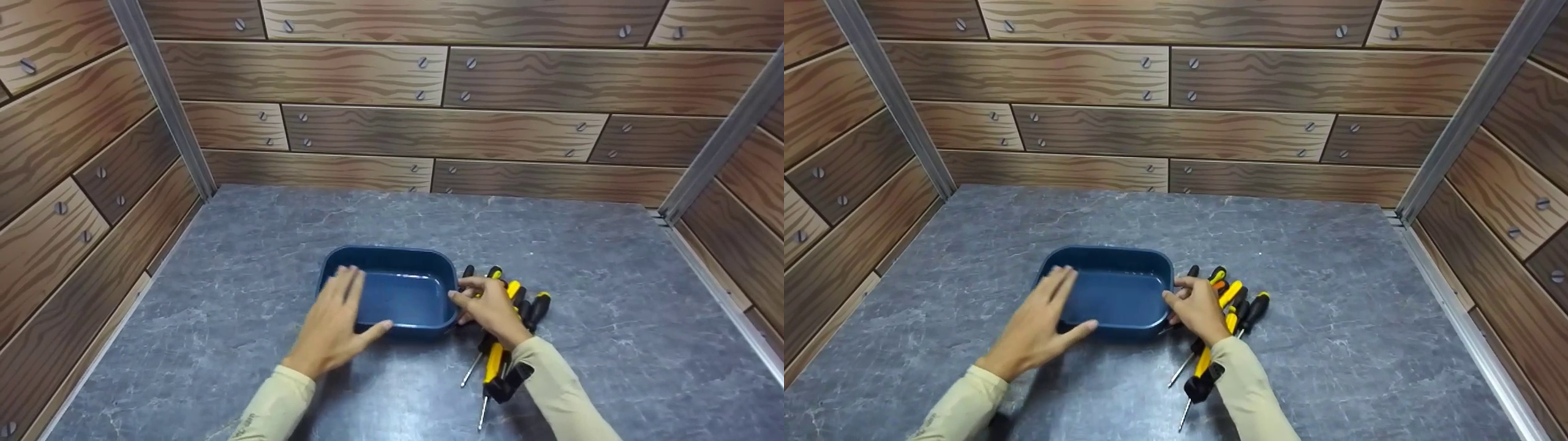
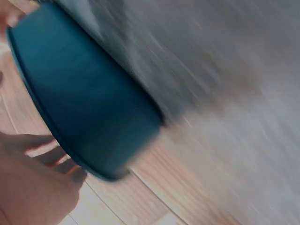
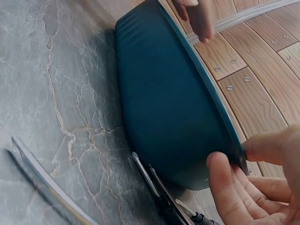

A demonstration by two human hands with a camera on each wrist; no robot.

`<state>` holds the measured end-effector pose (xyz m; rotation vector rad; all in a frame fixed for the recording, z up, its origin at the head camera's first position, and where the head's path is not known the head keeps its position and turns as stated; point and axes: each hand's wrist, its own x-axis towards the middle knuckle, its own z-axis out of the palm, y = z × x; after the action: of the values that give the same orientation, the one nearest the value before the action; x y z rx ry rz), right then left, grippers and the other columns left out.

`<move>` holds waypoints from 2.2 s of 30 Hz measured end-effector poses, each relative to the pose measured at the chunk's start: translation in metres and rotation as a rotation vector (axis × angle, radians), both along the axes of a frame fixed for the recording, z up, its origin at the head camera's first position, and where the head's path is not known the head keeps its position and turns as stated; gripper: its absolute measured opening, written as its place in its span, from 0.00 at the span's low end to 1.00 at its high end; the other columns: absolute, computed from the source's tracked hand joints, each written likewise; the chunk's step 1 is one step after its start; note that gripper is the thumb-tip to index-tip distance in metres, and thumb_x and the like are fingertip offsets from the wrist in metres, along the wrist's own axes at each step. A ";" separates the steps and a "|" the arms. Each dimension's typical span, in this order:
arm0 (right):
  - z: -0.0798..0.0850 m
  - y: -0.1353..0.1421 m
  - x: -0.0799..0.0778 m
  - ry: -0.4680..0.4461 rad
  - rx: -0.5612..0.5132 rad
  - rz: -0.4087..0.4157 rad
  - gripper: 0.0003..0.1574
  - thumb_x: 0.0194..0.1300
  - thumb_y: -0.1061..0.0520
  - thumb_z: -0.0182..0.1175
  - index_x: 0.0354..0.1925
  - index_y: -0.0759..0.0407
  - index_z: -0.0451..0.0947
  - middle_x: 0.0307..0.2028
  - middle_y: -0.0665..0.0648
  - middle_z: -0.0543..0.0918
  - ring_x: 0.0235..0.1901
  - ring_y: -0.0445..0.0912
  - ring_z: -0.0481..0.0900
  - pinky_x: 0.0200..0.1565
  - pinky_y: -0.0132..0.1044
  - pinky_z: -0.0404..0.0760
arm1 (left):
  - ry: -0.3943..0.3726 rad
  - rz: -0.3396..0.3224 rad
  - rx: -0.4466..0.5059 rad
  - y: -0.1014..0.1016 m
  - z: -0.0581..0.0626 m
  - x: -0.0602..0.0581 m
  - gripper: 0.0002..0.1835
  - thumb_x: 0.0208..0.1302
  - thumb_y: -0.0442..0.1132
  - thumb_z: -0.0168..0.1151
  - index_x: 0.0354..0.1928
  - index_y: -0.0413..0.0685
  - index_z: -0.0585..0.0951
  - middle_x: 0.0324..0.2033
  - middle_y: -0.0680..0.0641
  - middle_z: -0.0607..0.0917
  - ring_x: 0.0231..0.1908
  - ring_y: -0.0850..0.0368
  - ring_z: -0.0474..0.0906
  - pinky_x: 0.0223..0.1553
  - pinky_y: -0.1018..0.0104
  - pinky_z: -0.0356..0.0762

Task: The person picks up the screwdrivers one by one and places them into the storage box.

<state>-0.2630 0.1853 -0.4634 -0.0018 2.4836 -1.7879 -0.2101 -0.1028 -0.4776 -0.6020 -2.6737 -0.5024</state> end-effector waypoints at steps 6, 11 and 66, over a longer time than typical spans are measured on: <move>0.000 0.001 -0.002 -0.004 -0.008 0.016 0.26 0.66 0.64 0.66 0.60 0.75 0.76 0.30 0.60 0.83 0.17 0.45 0.81 0.25 0.36 0.85 | -0.133 0.084 -0.058 -0.026 -0.004 -0.005 0.70 0.52 0.85 0.50 0.77 0.30 0.52 0.78 0.32 0.48 0.78 0.41 0.42 0.77 0.49 0.41; -0.002 0.003 -0.001 -0.012 -0.007 0.014 0.27 0.66 0.63 0.67 0.60 0.73 0.76 0.33 0.64 0.85 0.19 0.46 0.81 0.27 0.36 0.85 | -0.164 0.111 -0.046 -0.029 -0.009 -0.008 0.74 0.47 0.86 0.54 0.77 0.30 0.50 0.78 0.32 0.44 0.78 0.40 0.40 0.77 0.49 0.42; 0.006 0.145 0.006 -0.168 -0.150 -0.274 0.32 0.70 0.61 0.60 0.60 0.82 0.60 0.25 0.53 0.85 0.23 0.42 0.86 0.32 0.34 0.87 | -0.196 0.214 0.082 -0.020 -0.010 -0.007 0.76 0.43 0.80 0.67 0.76 0.25 0.50 0.77 0.27 0.46 0.74 0.34 0.55 0.66 0.45 0.68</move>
<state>-0.2568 0.3307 -0.4571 0.4802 2.3185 -1.9777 -0.2172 -0.1232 -0.4874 -0.2499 -2.8400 -0.6349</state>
